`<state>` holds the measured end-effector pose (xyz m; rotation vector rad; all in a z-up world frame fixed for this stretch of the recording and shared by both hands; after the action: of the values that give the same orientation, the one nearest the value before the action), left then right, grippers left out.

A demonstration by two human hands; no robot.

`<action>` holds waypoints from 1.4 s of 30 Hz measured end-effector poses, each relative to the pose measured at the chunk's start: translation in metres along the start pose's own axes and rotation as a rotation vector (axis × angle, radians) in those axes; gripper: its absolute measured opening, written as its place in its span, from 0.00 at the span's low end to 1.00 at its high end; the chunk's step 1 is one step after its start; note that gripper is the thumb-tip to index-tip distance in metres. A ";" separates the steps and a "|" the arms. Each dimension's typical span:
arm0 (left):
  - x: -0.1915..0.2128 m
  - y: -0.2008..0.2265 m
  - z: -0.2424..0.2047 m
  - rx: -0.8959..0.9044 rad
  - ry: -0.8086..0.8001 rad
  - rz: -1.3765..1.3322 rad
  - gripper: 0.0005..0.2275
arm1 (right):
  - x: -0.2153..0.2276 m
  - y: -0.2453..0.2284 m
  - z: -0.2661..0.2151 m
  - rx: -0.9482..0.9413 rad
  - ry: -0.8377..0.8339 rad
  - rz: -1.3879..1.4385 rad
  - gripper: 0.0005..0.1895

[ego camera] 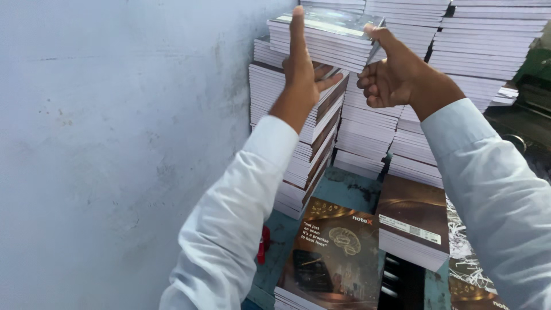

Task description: The person stacks notebooks on a table, moves a stack to a green stool, and writes on a blank sheet of paper placed on top of the stack.

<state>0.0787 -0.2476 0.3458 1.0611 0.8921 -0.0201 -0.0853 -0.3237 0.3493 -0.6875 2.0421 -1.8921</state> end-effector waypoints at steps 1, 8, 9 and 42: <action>-0.002 0.005 0.002 0.026 -0.012 0.014 0.51 | 0.002 0.002 0.001 0.005 0.013 0.010 0.41; 0.001 0.001 0.033 0.166 0.082 0.133 0.43 | 0.014 0.000 0.027 0.054 0.065 0.105 0.46; 0.001 0.000 0.037 0.150 0.069 0.154 0.42 | 0.014 0.000 0.032 0.060 0.064 0.118 0.45; -0.002 -0.017 -0.120 -0.124 0.079 0.310 0.32 | 0.071 0.032 -0.014 0.350 -0.110 0.624 0.27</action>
<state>-0.0049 -0.1661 0.3127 1.0794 0.7808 0.3333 -0.1576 -0.3473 0.3273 -0.0473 1.5460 -1.7096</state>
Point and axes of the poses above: each hand's wrist, its own z-axis towards the middle knuckle, its own x-axis out of the back of the hand, y = z × x, the point moved 6 cm from there along z, towards the middle knuckle, and after that the axes turned 11 degrees about y, right-handed, at the moved point
